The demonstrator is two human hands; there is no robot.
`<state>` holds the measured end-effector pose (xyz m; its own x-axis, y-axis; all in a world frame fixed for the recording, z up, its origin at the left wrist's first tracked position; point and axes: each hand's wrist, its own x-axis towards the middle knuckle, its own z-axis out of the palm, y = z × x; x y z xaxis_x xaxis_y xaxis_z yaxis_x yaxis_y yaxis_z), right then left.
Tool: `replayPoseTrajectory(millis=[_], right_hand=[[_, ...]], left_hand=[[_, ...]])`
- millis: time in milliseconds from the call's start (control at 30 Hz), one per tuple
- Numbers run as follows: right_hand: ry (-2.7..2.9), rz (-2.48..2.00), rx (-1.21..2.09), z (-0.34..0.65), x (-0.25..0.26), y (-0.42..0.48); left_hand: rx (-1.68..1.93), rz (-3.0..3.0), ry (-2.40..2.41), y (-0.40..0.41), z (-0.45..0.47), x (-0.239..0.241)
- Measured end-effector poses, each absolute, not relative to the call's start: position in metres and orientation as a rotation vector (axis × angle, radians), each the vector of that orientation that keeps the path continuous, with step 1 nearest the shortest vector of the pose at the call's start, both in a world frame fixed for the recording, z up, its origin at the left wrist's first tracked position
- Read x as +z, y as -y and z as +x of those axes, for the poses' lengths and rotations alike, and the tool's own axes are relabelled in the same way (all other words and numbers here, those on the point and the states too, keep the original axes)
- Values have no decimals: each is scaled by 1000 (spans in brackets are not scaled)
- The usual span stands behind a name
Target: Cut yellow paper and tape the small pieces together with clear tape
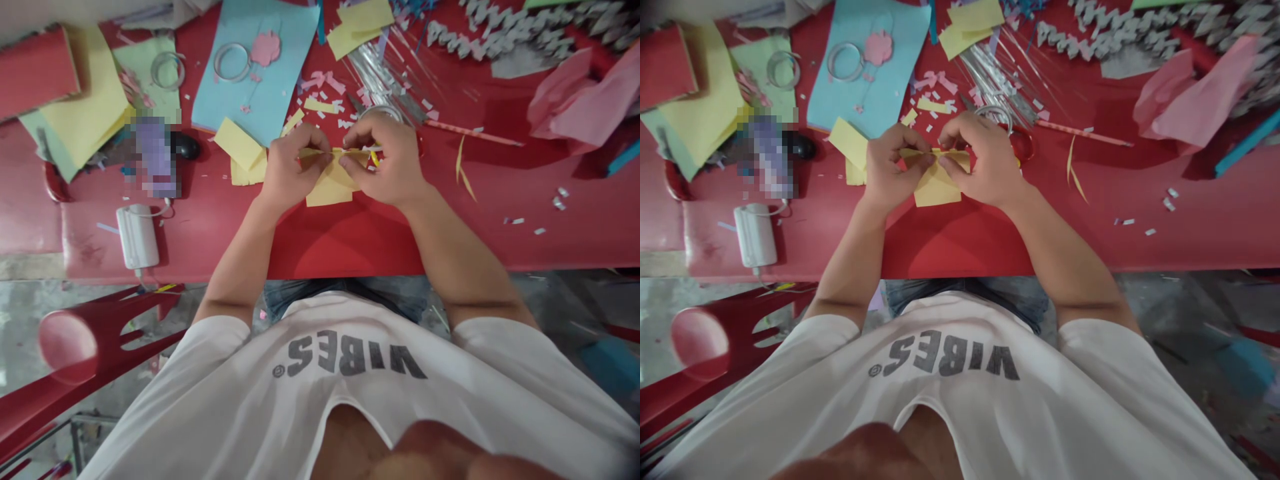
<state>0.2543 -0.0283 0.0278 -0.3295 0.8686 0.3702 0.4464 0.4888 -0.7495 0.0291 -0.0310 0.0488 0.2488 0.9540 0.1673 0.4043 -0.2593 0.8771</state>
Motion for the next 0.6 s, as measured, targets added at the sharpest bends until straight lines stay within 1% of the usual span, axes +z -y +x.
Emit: replayPoseTrajectory(millis=[467, 600], right_hand=[[2017, -1133, 712, 258, 31, 29], [2043, -1137, 659, 257, 27, 26]], left_hand=[[936, 1925, -1220, 35, 30, 53], [964, 2004, -1188, 36, 30, 52]])
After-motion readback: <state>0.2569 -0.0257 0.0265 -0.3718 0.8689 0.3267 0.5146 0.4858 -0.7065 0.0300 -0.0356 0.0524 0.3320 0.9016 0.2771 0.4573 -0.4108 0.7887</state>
